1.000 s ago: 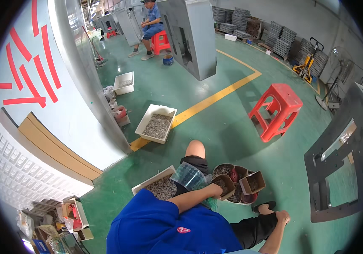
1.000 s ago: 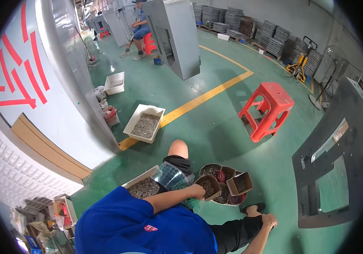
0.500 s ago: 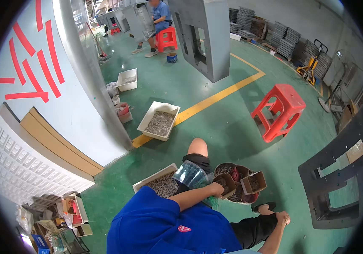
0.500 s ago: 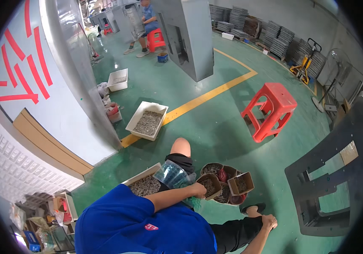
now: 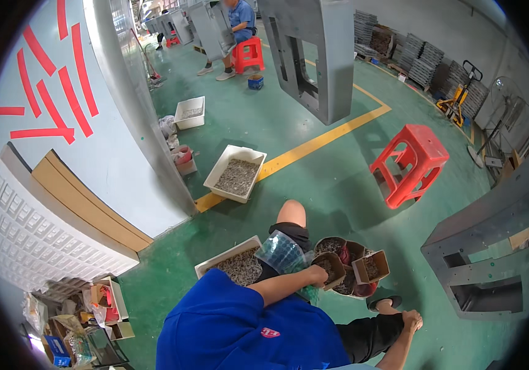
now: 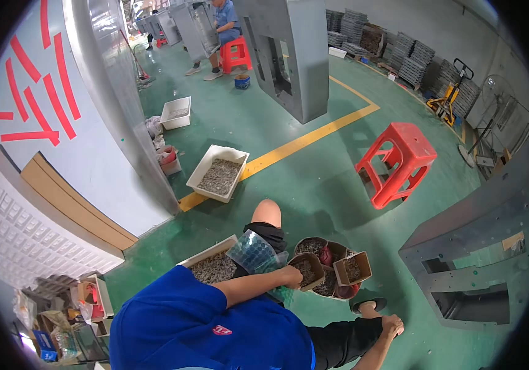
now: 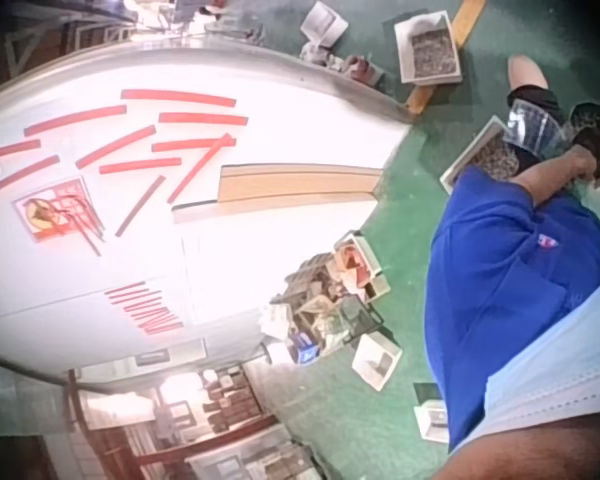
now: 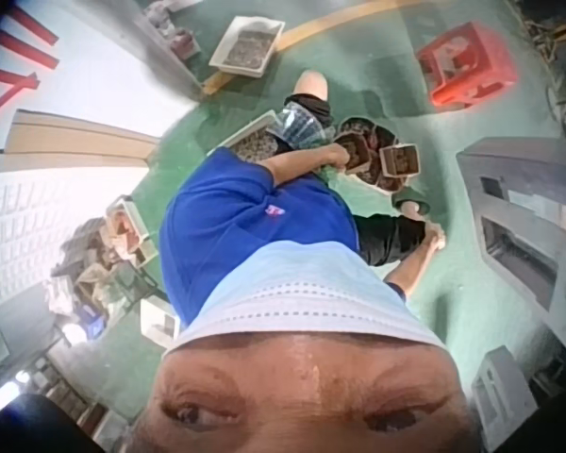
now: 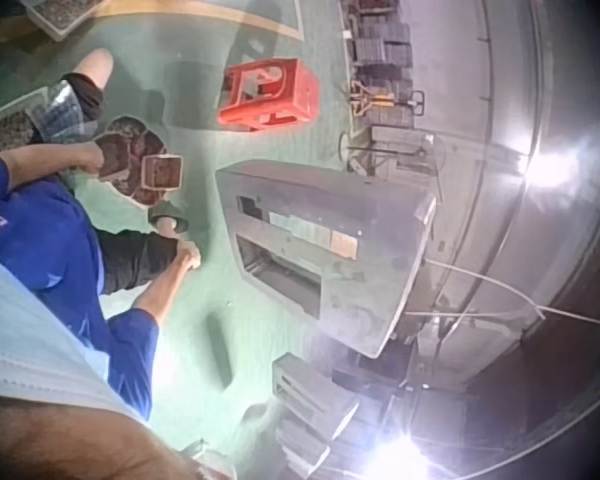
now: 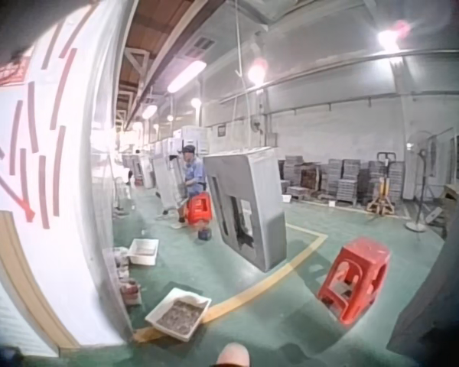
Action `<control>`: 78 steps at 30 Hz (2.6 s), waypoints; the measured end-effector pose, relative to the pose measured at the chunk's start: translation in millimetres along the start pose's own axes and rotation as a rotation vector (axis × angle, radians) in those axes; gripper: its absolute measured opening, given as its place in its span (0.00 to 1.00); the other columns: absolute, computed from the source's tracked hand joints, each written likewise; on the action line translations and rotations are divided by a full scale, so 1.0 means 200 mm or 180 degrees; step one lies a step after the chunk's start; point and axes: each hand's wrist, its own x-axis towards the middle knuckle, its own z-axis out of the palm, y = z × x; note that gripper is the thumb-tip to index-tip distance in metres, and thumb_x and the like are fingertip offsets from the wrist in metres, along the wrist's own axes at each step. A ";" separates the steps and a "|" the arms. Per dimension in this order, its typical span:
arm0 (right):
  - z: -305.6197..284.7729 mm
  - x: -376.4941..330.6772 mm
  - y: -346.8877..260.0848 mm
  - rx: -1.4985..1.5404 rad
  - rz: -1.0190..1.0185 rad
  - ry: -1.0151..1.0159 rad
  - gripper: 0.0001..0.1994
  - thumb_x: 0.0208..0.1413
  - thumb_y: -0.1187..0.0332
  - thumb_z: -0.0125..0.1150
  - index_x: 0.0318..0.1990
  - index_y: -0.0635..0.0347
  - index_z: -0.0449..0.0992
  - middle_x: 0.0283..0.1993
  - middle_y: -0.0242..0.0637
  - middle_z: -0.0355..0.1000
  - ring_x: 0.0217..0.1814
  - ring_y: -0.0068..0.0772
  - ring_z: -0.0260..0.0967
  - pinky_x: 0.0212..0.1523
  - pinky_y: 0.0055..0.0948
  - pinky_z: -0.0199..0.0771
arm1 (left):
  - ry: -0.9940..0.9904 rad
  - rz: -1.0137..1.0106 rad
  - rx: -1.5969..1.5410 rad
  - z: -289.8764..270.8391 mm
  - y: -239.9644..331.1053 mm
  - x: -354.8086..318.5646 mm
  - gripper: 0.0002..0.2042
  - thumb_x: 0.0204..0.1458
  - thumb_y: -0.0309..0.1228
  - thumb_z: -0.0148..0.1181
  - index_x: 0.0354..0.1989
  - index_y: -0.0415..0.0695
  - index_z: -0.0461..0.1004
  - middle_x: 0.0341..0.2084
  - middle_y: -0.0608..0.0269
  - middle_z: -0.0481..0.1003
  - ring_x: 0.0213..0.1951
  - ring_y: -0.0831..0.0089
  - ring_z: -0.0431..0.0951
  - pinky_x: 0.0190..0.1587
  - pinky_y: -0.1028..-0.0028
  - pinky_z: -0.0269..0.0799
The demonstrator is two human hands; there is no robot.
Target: Apply green circular stickers to the designated spots on a metal frame.
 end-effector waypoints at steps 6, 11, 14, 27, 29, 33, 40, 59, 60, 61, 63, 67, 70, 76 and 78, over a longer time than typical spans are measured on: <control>0.04 0.02 0.03 -0.0016 -0.0099 0.0136 0.21 0.39 0.55 0.55 0.37 0.61 0.79 0.39 0.50 0.75 0.41 0.51 0.74 0.34 0.52 0.74 | -0.0003 -0.0018 0.0013 0.00 0.01 0.01 0.16 0.46 0.41 0.55 0.32 0.38 0.78 0.30 0.50 0.77 0.35 0.54 0.77 0.37 0.59 0.71; 0.05 0.03 0.02 -0.0065 -0.0184 0.0216 0.21 0.40 0.54 0.56 0.38 0.59 0.79 0.40 0.49 0.75 0.41 0.49 0.74 0.34 0.50 0.75 | 0.0613 0.0023 0.0244 0.02 -0.19 0.17 0.12 0.40 0.36 0.58 0.28 0.40 0.78 0.28 0.51 0.77 0.33 0.56 0.78 0.35 0.61 0.73; 0.05 0.02 0.07 -0.0059 -0.0032 0.0178 0.22 0.40 0.53 0.57 0.38 0.60 0.79 0.40 0.49 0.75 0.42 0.49 0.74 0.33 0.49 0.75 | 0.0862 -0.0202 0.0243 -0.21 -0.23 0.26 0.09 0.37 0.29 0.55 0.26 0.38 0.78 0.25 0.49 0.77 0.32 0.56 0.78 0.34 0.61 0.74; 0.05 0.07 0.00 0.0008 -0.0073 0.0217 0.20 0.38 0.58 0.57 0.35 0.63 0.79 0.38 0.53 0.75 0.40 0.53 0.74 0.33 0.53 0.75 | 0.3324 -0.0983 0.2061 -1.69 -0.60 0.29 0.04 0.41 0.27 0.57 0.23 0.49 0.79 0.24 0.64 0.77 0.31 0.66 0.78 0.32 0.69 0.72; 0.05 0.05 0.02 0.0046 -0.0124 0.0296 0.19 0.37 0.59 0.57 0.34 0.64 0.79 0.37 0.53 0.75 0.39 0.54 0.74 0.33 0.54 0.74 | 0.3272 -0.1085 0.2132 -1.94 -0.54 0.21 0.06 0.43 0.28 0.55 0.24 0.50 0.79 0.23 0.65 0.77 0.32 0.67 0.79 0.32 0.70 0.72; 0.08 0.08 0.02 0.0105 -0.0175 0.0277 0.18 0.36 0.59 0.57 0.32 0.64 0.80 0.36 0.54 0.75 0.38 0.55 0.74 0.32 0.56 0.74 | 0.3694 -0.1303 0.2764 -2.17 -0.59 0.18 0.05 0.42 0.30 0.55 0.22 0.51 0.79 0.23 0.64 0.77 0.32 0.69 0.79 0.30 0.71 0.72; 0.06 0.11 0.00 0.0006 -0.0029 0.0429 0.17 0.35 0.59 0.57 0.31 0.61 0.80 0.34 0.52 0.75 0.38 0.51 0.75 0.30 0.51 0.74 | 0.3120 -0.0936 0.3872 -2.25 -0.61 0.12 0.06 0.45 0.27 0.52 0.32 0.46 0.72 0.34 0.64 0.73 0.29 0.75 0.78 0.26 0.74 0.73; 0.06 0.09 0.00 0.0112 -0.0269 0.0584 0.16 0.35 0.60 0.55 0.29 0.63 0.80 0.31 0.52 0.75 0.34 0.50 0.76 0.29 0.56 0.73 | 0.2894 -0.1329 0.1963 -1.66 -0.32 -0.60 0.19 0.48 0.34 0.57 0.46 0.38 0.69 0.49 0.45 0.69 0.35 0.50 0.77 0.38 0.58 0.73; 0.05 0.09 0.01 0.0079 -0.0271 0.0577 0.16 0.36 0.60 0.55 0.29 0.63 0.80 0.32 0.52 0.75 0.34 0.50 0.76 0.29 0.57 0.73 | 0.2744 -0.1468 0.1856 -1.64 -0.34 -0.59 0.27 0.47 0.33 0.58 0.55 0.33 0.61 0.57 0.41 0.60 0.36 0.48 0.77 0.40 0.59 0.73; 0.05 0.10 0.00 0.0030 -0.0259 0.0573 0.16 0.36 0.60 0.55 0.29 0.63 0.80 0.32 0.52 0.75 0.35 0.51 0.75 0.29 0.57 0.73 | 0.2778 -0.1612 0.1778 -1.62 -0.38 -0.59 0.29 0.47 0.33 0.58 0.56 0.32 0.59 0.57 0.40 0.60 0.37 0.48 0.76 0.40 0.59 0.73; 0.05 0.10 -0.01 -0.0062 -0.0223 0.0557 0.16 0.36 0.60 0.55 0.29 0.63 0.80 0.33 0.51 0.76 0.35 0.51 0.75 0.29 0.57 0.73 | 0.2838 -0.1885 0.1626 -1.59 -0.48 -0.59 0.32 0.46 0.33 0.58 0.58 0.30 0.55 0.57 0.37 0.58 0.37 0.48 0.76 0.40 0.59 0.73; 0.06 0.11 -0.02 0.0012 -0.0281 0.0564 0.17 0.36 0.60 0.56 0.30 0.62 0.80 0.33 0.51 0.76 0.36 0.51 0.75 0.29 0.57 0.73 | 0.2591 -0.2307 0.1764 -1.47 -0.64 -0.66 0.36 0.43 0.33 0.61 0.59 0.29 0.52 0.54 0.33 0.60 0.36 0.50 0.77 0.37 0.61 0.74; 0.06 0.13 -0.01 -0.0002 -0.0326 0.0472 0.17 0.36 0.60 0.55 0.32 0.61 0.80 0.34 0.52 0.75 0.37 0.54 0.75 0.30 0.58 0.72 | 0.2570 -0.2406 0.1871 -1.40 -0.76 -0.69 0.35 0.41 0.32 0.61 0.57 0.29 0.54 0.50 0.36 0.65 0.33 0.53 0.78 0.35 0.63 0.75; 0.09 0.14 0.01 0.0077 -0.0295 0.0504 0.17 0.37 0.61 0.54 0.31 0.64 0.79 0.35 0.55 0.75 0.38 0.55 0.74 0.30 0.58 0.73 | 0.3014 -0.1853 0.1686 -1.39 -0.70 -0.73 0.28 0.44 0.28 0.57 0.57 0.40 0.59 0.46 0.48 0.70 0.29 0.52 0.77 0.33 0.60 0.74; 0.12 0.15 0.02 0.0122 -0.0359 0.0538 0.17 0.37 0.61 0.54 0.31 0.65 0.79 0.35 0.55 0.75 0.38 0.56 0.74 0.30 0.59 0.72 | 0.3228 -0.1679 0.1709 -1.36 -0.74 -0.74 0.27 0.44 0.28 0.57 0.56 0.42 0.61 0.46 0.50 0.70 0.29 0.52 0.77 0.33 0.59 0.74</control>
